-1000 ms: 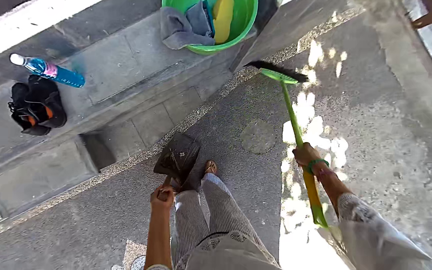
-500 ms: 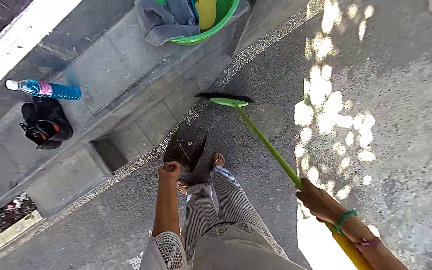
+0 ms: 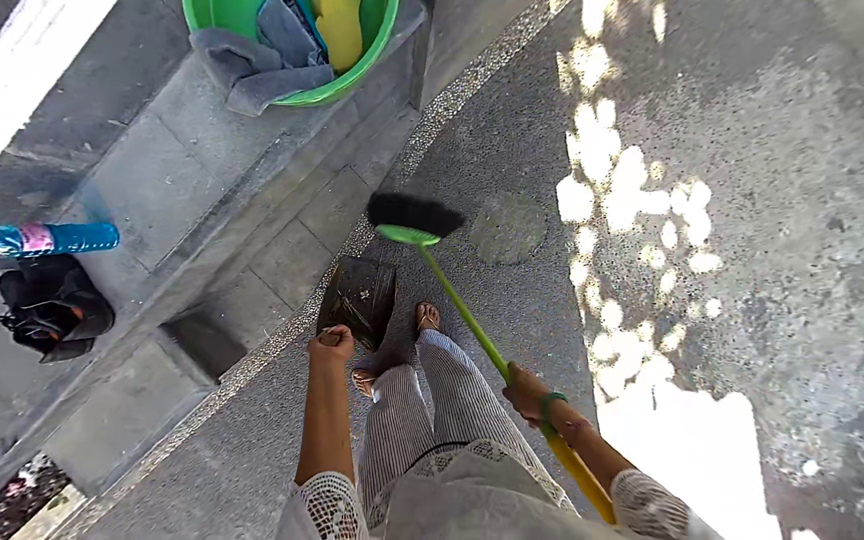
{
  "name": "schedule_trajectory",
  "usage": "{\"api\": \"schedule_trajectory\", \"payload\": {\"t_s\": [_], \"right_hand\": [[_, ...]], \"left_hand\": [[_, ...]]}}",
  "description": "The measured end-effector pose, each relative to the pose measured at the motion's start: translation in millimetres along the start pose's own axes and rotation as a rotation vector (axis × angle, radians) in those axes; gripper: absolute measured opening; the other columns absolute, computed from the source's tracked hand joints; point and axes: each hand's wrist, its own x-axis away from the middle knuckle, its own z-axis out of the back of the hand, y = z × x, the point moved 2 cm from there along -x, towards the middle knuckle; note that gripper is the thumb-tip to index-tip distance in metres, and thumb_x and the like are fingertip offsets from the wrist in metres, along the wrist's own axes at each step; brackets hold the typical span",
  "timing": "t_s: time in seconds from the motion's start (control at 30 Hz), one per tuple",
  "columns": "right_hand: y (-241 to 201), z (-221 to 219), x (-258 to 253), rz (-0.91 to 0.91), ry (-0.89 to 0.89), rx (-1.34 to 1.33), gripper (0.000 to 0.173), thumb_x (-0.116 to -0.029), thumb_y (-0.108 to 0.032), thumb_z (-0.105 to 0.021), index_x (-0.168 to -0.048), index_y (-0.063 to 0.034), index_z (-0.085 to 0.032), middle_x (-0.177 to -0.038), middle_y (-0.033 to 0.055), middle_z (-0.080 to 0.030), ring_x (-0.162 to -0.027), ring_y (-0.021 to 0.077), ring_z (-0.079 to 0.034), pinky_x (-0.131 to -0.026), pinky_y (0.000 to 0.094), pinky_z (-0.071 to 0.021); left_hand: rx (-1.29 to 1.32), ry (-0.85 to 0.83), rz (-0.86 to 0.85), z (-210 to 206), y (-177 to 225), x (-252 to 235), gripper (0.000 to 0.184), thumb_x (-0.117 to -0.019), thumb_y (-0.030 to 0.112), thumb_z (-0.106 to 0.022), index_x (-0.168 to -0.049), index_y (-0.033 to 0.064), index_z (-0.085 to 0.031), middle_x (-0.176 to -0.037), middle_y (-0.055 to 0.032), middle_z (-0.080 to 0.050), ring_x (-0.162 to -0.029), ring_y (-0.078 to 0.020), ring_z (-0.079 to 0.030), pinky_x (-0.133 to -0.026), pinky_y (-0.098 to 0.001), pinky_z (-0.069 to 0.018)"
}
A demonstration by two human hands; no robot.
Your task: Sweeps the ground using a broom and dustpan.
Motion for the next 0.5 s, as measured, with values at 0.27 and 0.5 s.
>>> {"api": "schedule_trajectory", "payload": {"t_s": [0.27, 0.5], "right_hand": [[96.9, 10.9, 111.7, 0.278, -0.153, -0.881, 0.029, -0.1013, -0.026, -0.058, -0.125, -0.0194, -0.041, -0.058, -0.0032, -0.041, -0.04, 0.0074, -0.044, -0.036, 0.0234, -0.0412], [111.6, 103.9, 82.2, 0.295, 0.512, -0.41, 0.061, -0.1084, -0.026, -0.049, -0.165, -0.0227, -0.025, -0.082, 0.0143, -0.06, -0.056, 0.0211, -0.052, -0.051, 0.0412, -0.047]], "left_hand": [[-0.008, -0.011, 0.002, -3.4, 7.6, -10.3, 0.034, -0.1058, 0.04, -0.029, -0.091, 0.0136, -0.044, -0.063, -0.0007, -0.048, -0.047, -0.0077, -0.05, -0.046, -0.0183, -0.0468], [-0.021, -0.011, 0.009, -5.5, 7.0, -8.0, 0.034, -0.1064, 0.04, -0.029, -0.089, 0.015, -0.043, -0.062, 0.0002, -0.047, -0.047, -0.0074, -0.049, -0.046, -0.0186, -0.0462]]}}
